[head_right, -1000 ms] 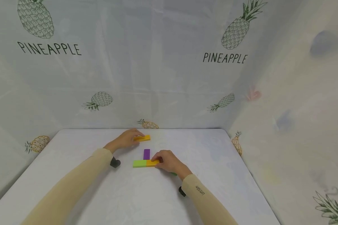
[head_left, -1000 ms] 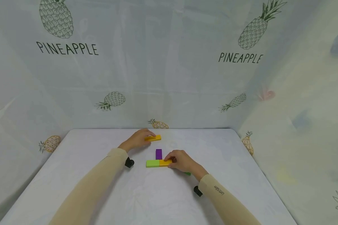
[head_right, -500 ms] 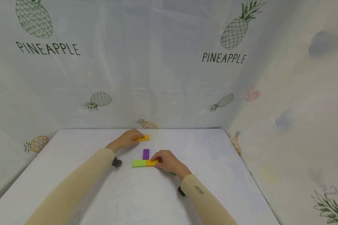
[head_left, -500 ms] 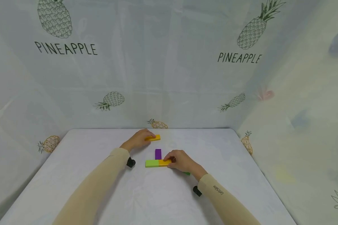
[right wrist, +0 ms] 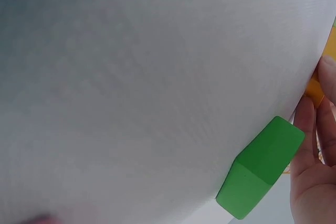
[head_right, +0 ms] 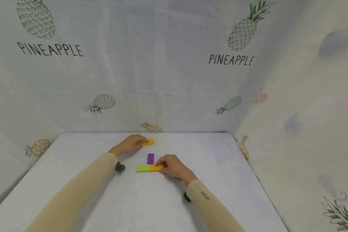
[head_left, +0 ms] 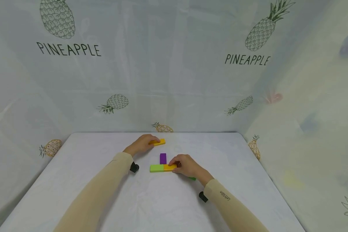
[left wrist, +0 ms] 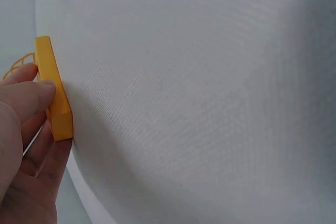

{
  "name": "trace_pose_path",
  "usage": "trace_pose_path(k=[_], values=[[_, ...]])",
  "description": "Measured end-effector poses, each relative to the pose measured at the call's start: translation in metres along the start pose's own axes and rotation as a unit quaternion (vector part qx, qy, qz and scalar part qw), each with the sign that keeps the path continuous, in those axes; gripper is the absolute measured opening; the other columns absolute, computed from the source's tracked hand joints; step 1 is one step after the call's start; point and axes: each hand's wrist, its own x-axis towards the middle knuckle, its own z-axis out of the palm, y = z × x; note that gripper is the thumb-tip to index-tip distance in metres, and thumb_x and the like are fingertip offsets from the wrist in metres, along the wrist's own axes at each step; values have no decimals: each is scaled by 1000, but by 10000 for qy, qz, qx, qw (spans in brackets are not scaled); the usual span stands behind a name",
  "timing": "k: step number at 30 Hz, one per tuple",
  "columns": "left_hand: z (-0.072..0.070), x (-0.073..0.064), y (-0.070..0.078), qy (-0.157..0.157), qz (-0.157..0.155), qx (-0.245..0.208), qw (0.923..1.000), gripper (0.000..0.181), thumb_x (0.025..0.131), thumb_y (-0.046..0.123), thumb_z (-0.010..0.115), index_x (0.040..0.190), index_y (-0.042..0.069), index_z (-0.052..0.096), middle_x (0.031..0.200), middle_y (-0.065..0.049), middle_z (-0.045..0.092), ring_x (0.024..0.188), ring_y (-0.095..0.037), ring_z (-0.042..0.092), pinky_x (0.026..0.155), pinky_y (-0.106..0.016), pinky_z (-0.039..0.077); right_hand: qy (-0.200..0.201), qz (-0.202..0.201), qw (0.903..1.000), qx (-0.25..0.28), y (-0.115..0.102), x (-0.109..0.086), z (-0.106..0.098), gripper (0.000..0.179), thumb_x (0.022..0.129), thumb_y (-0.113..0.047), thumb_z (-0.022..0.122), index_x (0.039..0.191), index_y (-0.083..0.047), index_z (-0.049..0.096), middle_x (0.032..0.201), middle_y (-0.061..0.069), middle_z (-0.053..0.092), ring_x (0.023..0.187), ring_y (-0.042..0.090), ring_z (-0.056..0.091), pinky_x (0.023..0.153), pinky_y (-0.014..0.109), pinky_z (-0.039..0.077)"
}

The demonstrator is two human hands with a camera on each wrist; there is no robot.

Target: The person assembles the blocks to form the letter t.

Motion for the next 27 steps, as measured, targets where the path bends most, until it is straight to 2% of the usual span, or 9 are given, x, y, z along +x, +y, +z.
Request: trace_pose_path(k=[8,13,21,27], values=[[0,-1,0,-36,25,-54,10000,33,104,6,65,134,16,73,133,-6,69,121,-27,60,115,-48,45,-9,-7,10000,-16,1,-1,1,22,96,-12,81,117,-18,79,112,-7,73,96,12,60,91,29,55],[-1,-4,-2,61,191,-14,9998,32,102,4,67,132,13,74,125,-5,71,112,-25,61,110,-48,48,-11,-8,10000,-22,0,-1,0,22,95,-12,81,117,-18,80,112,-7,72,96,12,59,90,29,54],[-6,-16,2,191,109,-22,9998,31,103,6,67,131,16,75,133,-7,70,122,-30,61,114,-52,46,10,28,10000,-51,-3,-1,0,22,96,-12,81,117,-18,80,112,-7,73,96,12,60,91,30,55],[-9,-25,5,272,-41,-4,9996,31,103,8,66,132,17,74,134,-8,69,124,-31,60,113,-53,46,14,4,10000,-58,-2,-1,0,23,95,-11,81,117,-18,80,112,-6,73,96,13,60,90,29,54]])
